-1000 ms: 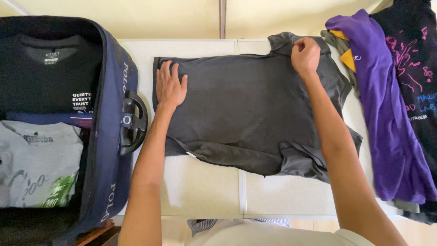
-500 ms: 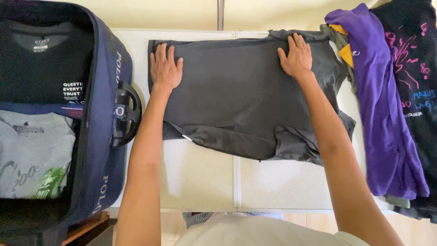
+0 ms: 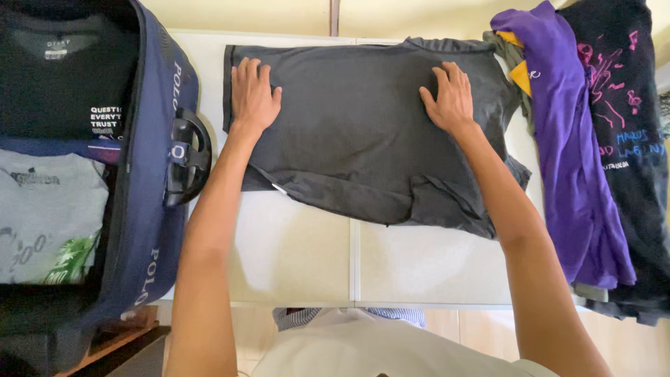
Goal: The person moves a grey t-shirt in a blue bag and then folds a black t-shirt on a white table by spreading it out and smoothing it with their hands.
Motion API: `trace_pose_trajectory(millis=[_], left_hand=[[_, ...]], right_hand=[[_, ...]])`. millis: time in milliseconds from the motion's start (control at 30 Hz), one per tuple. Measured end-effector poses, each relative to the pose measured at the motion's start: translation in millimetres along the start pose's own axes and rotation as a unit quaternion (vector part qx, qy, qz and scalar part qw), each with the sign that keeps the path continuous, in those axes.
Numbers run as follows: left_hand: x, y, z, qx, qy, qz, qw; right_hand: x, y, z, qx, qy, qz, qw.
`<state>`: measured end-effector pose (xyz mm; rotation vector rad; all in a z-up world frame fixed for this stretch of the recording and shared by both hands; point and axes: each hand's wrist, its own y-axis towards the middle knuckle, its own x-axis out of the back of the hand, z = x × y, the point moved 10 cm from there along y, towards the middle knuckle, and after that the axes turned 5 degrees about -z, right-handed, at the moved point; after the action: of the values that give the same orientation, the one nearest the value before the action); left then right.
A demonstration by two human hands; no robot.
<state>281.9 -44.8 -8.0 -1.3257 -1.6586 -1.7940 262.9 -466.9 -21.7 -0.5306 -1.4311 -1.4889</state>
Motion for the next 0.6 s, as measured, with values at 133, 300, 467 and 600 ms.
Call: trace_pose_trajectory(millis=[133,300,467,600], left_hand=[[33.1,-30.2,-24.3,-0.021,-0.091,-0.006,0.996],[57.2,-70.4,-35.6,-0.028,-0.142,0.042,0.989],[80.5,-106.6,-39.5,-0.030,-0.158,0.059,0.985],[106.6,-128.8,-39.9,-0.010,-0.154,0.066,0.986]], right_hand=[[33.5,-34.4,28.3,0.037,0.016,0.002,0.999],[67.4,-75.6,50.7,0.061,0.026,0.025,0.997],[93.8,-115.7,61.0,0.063,0.016,0.063,0.996],[115.0,-148.1,66.5,0.034,0.035,0.085,0.995]])
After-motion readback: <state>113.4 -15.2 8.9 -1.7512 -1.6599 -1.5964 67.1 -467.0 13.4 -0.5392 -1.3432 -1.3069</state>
